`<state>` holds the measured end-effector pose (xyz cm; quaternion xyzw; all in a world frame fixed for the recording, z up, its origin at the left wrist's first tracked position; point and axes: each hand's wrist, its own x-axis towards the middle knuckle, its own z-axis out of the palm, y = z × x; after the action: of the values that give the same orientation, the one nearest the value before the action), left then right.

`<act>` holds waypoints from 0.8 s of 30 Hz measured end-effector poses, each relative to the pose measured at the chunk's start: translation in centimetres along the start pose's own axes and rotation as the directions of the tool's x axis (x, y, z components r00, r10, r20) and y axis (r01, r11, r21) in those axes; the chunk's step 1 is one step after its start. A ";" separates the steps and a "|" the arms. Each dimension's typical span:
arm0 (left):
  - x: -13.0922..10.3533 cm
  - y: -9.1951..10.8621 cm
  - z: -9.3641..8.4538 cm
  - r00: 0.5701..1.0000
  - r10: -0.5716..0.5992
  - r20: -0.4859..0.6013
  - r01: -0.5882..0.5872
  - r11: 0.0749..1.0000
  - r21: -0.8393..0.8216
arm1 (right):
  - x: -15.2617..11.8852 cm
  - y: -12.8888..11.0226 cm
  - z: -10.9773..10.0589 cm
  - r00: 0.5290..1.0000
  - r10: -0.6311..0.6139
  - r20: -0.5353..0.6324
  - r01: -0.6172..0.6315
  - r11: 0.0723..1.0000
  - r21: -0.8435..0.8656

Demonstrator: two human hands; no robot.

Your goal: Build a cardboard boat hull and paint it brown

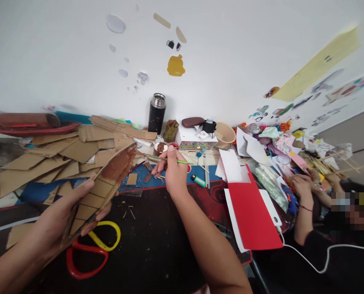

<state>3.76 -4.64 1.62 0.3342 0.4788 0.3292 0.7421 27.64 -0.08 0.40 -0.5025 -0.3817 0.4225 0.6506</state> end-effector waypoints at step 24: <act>0.5 0.2 -0.7 0.978 -0.168 0.121 0.187 0.968 -0.166 | -0.9 0.2 0.9 0.995 -0.015 0.095 0.005 0.994 0.107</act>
<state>3.23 -3.93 1.33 0.2399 0.4357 0.2844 0.8196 26.49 -0.61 0.36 -0.4444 -0.3918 0.4627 0.6595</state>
